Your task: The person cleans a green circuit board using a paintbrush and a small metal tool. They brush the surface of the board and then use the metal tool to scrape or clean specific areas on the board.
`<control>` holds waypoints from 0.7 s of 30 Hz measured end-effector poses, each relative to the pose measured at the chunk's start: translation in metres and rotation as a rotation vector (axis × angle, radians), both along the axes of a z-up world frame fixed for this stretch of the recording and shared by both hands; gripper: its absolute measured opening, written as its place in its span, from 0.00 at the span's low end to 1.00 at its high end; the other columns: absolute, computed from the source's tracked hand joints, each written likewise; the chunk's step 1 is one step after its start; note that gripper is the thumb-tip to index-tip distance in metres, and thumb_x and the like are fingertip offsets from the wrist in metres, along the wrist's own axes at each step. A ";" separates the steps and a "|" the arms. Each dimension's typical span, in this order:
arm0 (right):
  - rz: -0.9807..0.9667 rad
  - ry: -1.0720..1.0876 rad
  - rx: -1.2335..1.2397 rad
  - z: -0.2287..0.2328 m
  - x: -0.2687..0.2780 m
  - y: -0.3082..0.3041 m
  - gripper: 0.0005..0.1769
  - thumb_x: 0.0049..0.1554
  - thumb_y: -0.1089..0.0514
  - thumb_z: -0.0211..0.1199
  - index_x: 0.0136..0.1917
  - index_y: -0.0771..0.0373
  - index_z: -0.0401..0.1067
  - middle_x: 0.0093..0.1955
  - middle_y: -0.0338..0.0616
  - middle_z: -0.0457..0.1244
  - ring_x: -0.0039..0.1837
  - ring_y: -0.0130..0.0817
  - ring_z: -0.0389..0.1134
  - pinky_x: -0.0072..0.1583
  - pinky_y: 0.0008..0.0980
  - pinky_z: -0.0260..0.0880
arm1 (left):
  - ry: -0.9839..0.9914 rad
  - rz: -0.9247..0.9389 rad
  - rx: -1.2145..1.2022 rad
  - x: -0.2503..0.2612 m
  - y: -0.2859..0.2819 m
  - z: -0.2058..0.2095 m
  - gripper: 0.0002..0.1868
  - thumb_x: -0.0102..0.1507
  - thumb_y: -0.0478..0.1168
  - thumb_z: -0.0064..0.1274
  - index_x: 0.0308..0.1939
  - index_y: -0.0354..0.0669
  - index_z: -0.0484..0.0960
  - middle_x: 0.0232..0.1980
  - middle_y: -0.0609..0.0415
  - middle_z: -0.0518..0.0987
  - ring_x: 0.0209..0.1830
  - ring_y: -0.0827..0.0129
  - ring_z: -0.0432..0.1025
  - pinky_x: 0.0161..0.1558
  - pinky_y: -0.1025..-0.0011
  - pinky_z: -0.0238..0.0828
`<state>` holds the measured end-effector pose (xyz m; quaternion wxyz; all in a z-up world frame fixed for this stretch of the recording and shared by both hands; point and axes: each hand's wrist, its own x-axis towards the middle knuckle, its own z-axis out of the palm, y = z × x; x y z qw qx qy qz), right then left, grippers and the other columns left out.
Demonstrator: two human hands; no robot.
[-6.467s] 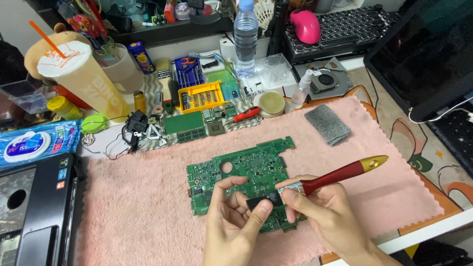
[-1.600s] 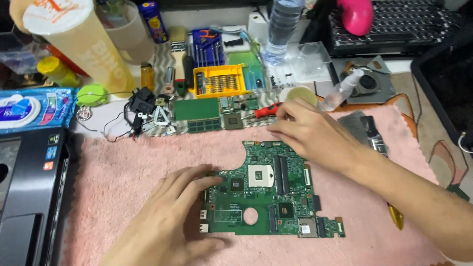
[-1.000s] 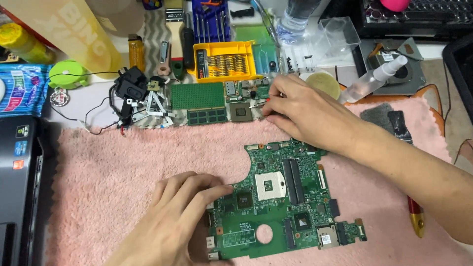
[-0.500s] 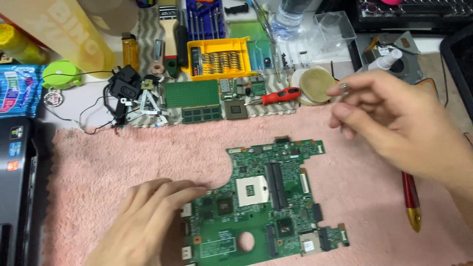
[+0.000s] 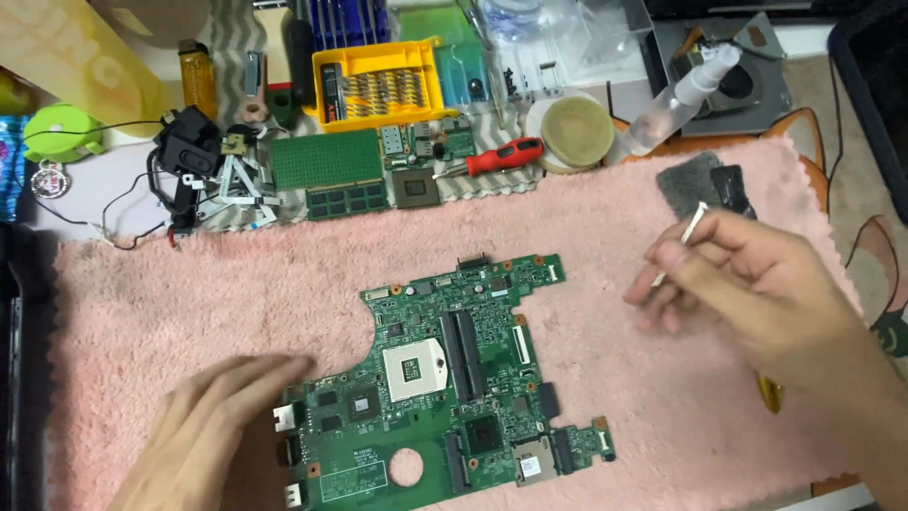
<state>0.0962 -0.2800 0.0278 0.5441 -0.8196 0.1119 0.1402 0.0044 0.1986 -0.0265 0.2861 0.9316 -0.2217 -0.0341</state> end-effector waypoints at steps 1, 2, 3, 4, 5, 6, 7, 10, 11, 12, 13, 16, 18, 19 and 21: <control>0.006 -0.006 -0.001 -0.001 0.001 0.004 0.12 0.73 0.68 0.61 0.53 0.77 0.83 0.45 0.66 0.83 0.38 0.54 0.84 0.41 0.44 0.86 | -0.006 0.006 -0.001 0.005 -0.010 0.009 0.58 0.58 0.80 0.52 0.86 0.54 0.71 0.85 0.61 0.78 0.84 0.59 0.69 0.76 0.54 0.62; -0.064 0.008 0.088 -0.002 0.003 0.008 0.09 0.70 0.71 0.62 0.55 0.79 0.81 0.51 0.70 0.83 0.48 0.57 0.86 0.49 0.46 0.87 | -0.054 0.030 0.012 0.010 -0.019 0.017 0.54 0.59 0.69 0.58 0.87 0.52 0.70 0.86 0.57 0.76 0.87 0.56 0.66 0.77 0.52 0.61; -0.133 0.023 0.177 -0.003 0.004 0.013 0.09 0.67 0.74 0.62 0.58 0.81 0.80 0.57 0.73 0.82 0.58 0.60 0.87 0.58 0.49 0.88 | -0.102 0.054 0.026 0.014 -0.029 0.026 0.52 0.60 0.58 0.63 0.87 0.49 0.69 0.86 0.52 0.74 0.91 0.54 0.63 0.79 0.49 0.59; -0.127 0.020 0.178 -0.004 0.008 0.014 0.09 0.67 0.74 0.62 0.58 0.81 0.80 0.57 0.73 0.82 0.58 0.60 0.87 0.58 0.49 0.88 | -0.106 0.059 0.027 0.022 -0.031 0.027 0.52 0.60 0.58 0.63 0.87 0.49 0.69 0.86 0.52 0.74 0.91 0.54 0.63 0.79 0.49 0.59; -0.095 0.007 0.224 -0.006 0.013 0.015 0.07 0.64 0.75 0.64 0.55 0.79 0.79 0.61 0.72 0.81 0.63 0.58 0.87 0.65 0.48 0.89 | -0.084 -0.021 0.055 0.029 -0.034 0.027 0.58 0.55 0.72 0.67 0.86 0.54 0.71 0.89 0.54 0.71 0.93 0.53 0.58 0.77 0.45 0.57; -0.066 -0.001 0.269 -0.007 0.016 0.016 0.07 0.60 0.77 0.66 0.52 0.77 0.78 0.65 0.71 0.81 0.69 0.57 0.87 0.72 0.47 0.90 | -0.056 -0.104 0.082 0.037 -0.036 0.028 0.66 0.50 0.85 0.71 0.85 0.60 0.73 0.91 0.56 0.68 0.94 0.52 0.54 0.76 0.41 0.55; -0.064 0.000 0.268 0.001 0.021 0.024 0.07 0.60 0.77 0.66 0.52 0.77 0.78 0.65 0.71 0.81 0.69 0.57 0.87 0.72 0.47 0.90 | -0.056 -0.102 0.082 0.042 -0.049 0.031 0.66 0.50 0.85 0.71 0.85 0.60 0.73 0.91 0.56 0.68 0.94 0.52 0.54 0.76 0.41 0.55; -0.111 0.074 0.093 0.021 0.032 0.044 0.14 0.57 0.77 0.71 0.57 0.75 0.82 0.63 0.60 0.83 0.68 0.45 0.86 0.71 0.39 0.88 | -0.164 -0.214 -0.003 0.057 -0.083 0.033 0.49 0.60 0.81 0.62 0.75 0.57 0.84 0.87 0.45 0.73 0.91 0.40 0.58 0.78 0.32 0.57; -0.121 0.088 0.077 0.025 0.036 0.049 0.19 0.57 0.76 0.71 0.62 0.72 0.84 0.65 0.57 0.83 0.68 0.43 0.86 0.71 0.37 0.88 | -0.174 -0.232 -0.031 0.061 -0.092 0.030 0.43 0.64 0.76 0.61 0.73 0.56 0.85 0.86 0.42 0.72 0.90 0.37 0.59 0.77 0.33 0.60; -0.130 0.105 0.063 0.027 0.039 0.055 0.24 0.56 0.75 0.71 0.66 0.70 0.86 0.67 0.54 0.83 0.68 0.42 0.86 0.72 0.36 0.87 | -0.181 -0.249 -0.057 0.064 -0.100 0.027 0.38 0.67 0.72 0.61 0.72 0.55 0.86 0.86 0.40 0.72 0.89 0.34 0.61 0.76 0.35 0.63; -0.132 0.113 0.062 0.019 0.039 0.049 0.24 0.56 0.75 0.71 0.66 0.70 0.86 0.67 0.54 0.83 0.68 0.42 0.86 0.72 0.36 0.87 | -0.173 -0.251 -0.059 0.067 -0.106 0.022 0.38 0.67 0.72 0.61 0.72 0.55 0.86 0.86 0.40 0.72 0.89 0.34 0.61 0.76 0.35 0.63; 0.108 -0.072 0.010 0.000 0.039 0.035 0.19 0.56 0.68 0.73 0.61 0.63 0.88 0.71 0.49 0.81 0.67 0.38 0.86 0.69 0.35 0.92 | -0.199 -0.237 -0.030 0.073 -0.120 0.014 0.28 0.70 0.59 0.65 0.69 0.51 0.85 0.84 0.39 0.72 0.87 0.35 0.62 0.73 0.38 0.66; 0.158 -0.042 0.001 0.000 0.036 0.030 0.14 0.61 0.65 0.74 0.57 0.70 0.94 0.43 0.53 0.81 0.33 0.38 0.79 0.34 0.33 0.85 | -0.139 -0.221 -0.145 0.078 -0.124 0.015 0.26 0.71 0.59 0.63 0.67 0.50 0.86 0.80 0.40 0.76 0.82 0.39 0.68 0.72 0.40 0.69; 0.153 -0.030 0.002 -0.001 0.037 0.029 0.14 0.61 0.65 0.74 0.57 0.70 0.94 0.43 0.53 0.81 0.33 0.38 0.79 0.34 0.33 0.85 | -0.128 -0.225 -0.147 0.080 -0.124 0.011 0.26 0.71 0.59 0.63 0.67 0.50 0.86 0.80 0.40 0.76 0.82 0.39 0.68 0.72 0.40 0.69; 0.177 -0.048 -0.136 -0.002 0.039 0.027 0.15 0.61 0.64 0.75 0.57 0.63 0.97 0.42 0.43 0.76 0.31 0.31 0.72 0.35 0.29 0.77 | -0.096 -0.244 -0.202 0.083 -0.122 0.004 0.33 0.65 0.69 0.67 0.63 0.50 0.90 0.77 0.39 0.76 0.78 0.41 0.70 0.71 0.40 0.72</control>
